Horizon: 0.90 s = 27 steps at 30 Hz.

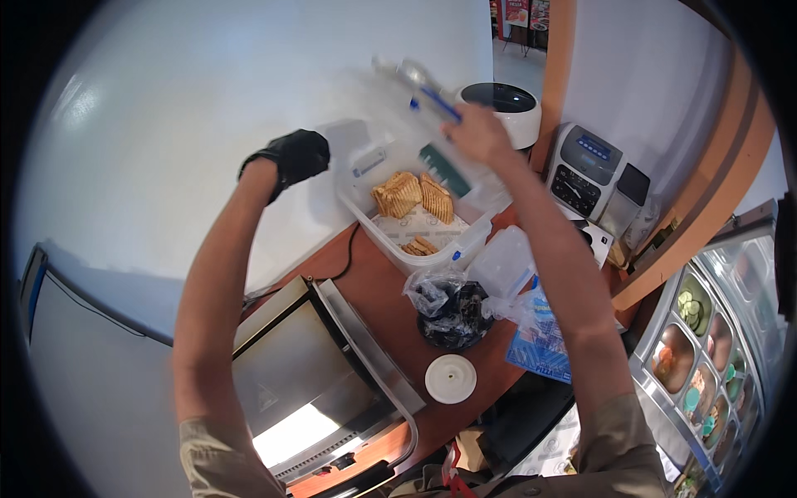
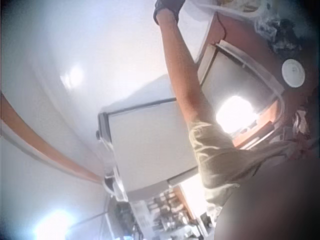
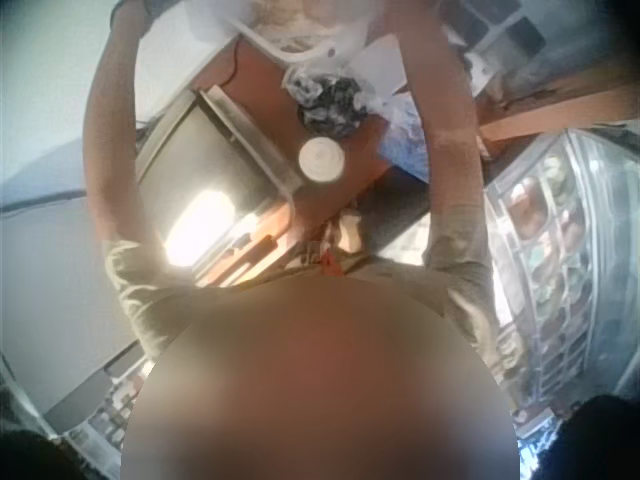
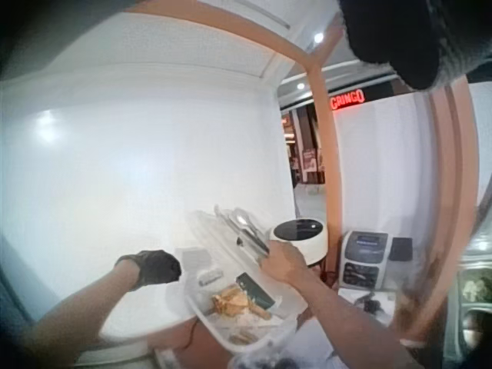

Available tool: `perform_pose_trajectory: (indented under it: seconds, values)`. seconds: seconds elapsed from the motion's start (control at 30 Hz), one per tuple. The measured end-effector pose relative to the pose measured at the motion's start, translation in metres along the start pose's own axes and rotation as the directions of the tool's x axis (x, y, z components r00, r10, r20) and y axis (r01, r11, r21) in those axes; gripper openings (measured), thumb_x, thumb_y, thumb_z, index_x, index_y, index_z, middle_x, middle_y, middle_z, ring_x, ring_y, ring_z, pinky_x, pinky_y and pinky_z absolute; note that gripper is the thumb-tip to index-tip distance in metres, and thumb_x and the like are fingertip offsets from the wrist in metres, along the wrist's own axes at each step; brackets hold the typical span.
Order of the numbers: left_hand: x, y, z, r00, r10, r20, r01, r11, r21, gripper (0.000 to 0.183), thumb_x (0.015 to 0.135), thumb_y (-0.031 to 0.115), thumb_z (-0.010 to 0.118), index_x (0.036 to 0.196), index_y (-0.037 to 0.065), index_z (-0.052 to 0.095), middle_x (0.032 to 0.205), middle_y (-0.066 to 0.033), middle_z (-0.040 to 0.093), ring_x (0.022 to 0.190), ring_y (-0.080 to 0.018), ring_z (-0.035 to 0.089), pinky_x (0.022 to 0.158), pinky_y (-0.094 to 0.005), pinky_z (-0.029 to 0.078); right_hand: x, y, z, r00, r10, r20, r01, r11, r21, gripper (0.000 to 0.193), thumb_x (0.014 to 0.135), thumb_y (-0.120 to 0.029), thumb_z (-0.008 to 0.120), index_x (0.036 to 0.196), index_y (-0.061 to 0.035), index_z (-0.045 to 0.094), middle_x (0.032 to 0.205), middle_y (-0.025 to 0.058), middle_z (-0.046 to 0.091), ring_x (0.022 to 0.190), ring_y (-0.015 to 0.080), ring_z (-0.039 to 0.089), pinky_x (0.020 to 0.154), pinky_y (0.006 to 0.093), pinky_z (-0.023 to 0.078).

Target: The person assembles sandwiches at a food counter. They retrieve ingredients from a refrigerator, place lettuce and other fillings onto bread, add sauces, and place crackers beside the sandwiches. The person then wraps the sandwiches in paper and marks them with a marker.

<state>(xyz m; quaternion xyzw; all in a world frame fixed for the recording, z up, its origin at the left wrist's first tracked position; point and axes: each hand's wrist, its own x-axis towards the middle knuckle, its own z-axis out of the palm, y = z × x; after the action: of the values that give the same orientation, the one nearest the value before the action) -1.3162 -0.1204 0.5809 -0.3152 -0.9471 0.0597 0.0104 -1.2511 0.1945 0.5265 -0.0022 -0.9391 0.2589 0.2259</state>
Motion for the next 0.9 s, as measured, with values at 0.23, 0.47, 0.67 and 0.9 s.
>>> perform_pose_trajectory:
  seconds: [0.23,0.47,0.67,0.9]
  values:
    - [0.133,0.037,0.154,0.978,-0.033,0.208,0.058,0.991,-0.116,0.048,0.088,0.031,0.068,0.129,0.006,0.062,0.135,-0.0156,0.06,0.125,-0.0303,0.057,0.105,-0.0385,0.046,-0.022,0.015,-0.109,0.988,-0.019,-0.152,0.03,0.997,0.07,0.038,0.086,-0.037,0.067,0.101,-0.001,0.069,0.092,0.0236,0.069,0.092,0.0399,0.067,0.085,0.0469,0.051]
    - [0.189,0.059,0.236,0.948,-0.281,0.147,0.264,0.957,0.12,0.081,0.066,0.048,0.087,0.129,0.005,0.061,0.123,-0.0194,0.066,0.118,-0.036,0.061,0.096,-0.046,0.052,-0.065,0.047,-0.104,0.993,-0.025,-0.114,0.048,0.977,0.206,0.037,0.087,-0.033,0.066,0.1,0.0011,0.068,0.098,0.025,0.068,0.096,0.0402,0.066,0.086,0.0476,0.05]
    - [0.161,0.028,0.192,0.981,-0.188,0.039,0.191,0.934,-0.302,0.073,0.068,0.03,0.087,0.13,0.003,0.06,0.12,-0.0133,0.068,0.11,-0.0254,0.065,0.094,-0.0398,0.053,-0.076,0.049,-0.055,0.995,-0.038,-0.095,0.045,0.997,0.069,0.03,0.088,-0.025,0.068,0.101,0.002,0.066,0.098,0.0208,0.069,0.089,0.0402,0.067,0.081,0.0461,0.052]
    - [-0.014,-0.077,-0.057,0.978,-0.123,0.169,0.197,0.815,-0.545,0.051,0.067,-0.001,0.074,0.118,-0.006,0.066,0.098,-0.0111,0.07,0.089,-0.018,0.066,0.079,-0.0317,0.057,-0.061,0.015,0.047,0.996,-0.087,-0.036,0.078,0.977,-0.198,0.021,0.085,-0.012,0.064,0.1,0.0023,0.067,0.104,0.0252,0.066,0.09,0.0385,0.071,0.075,0.0442,0.058]
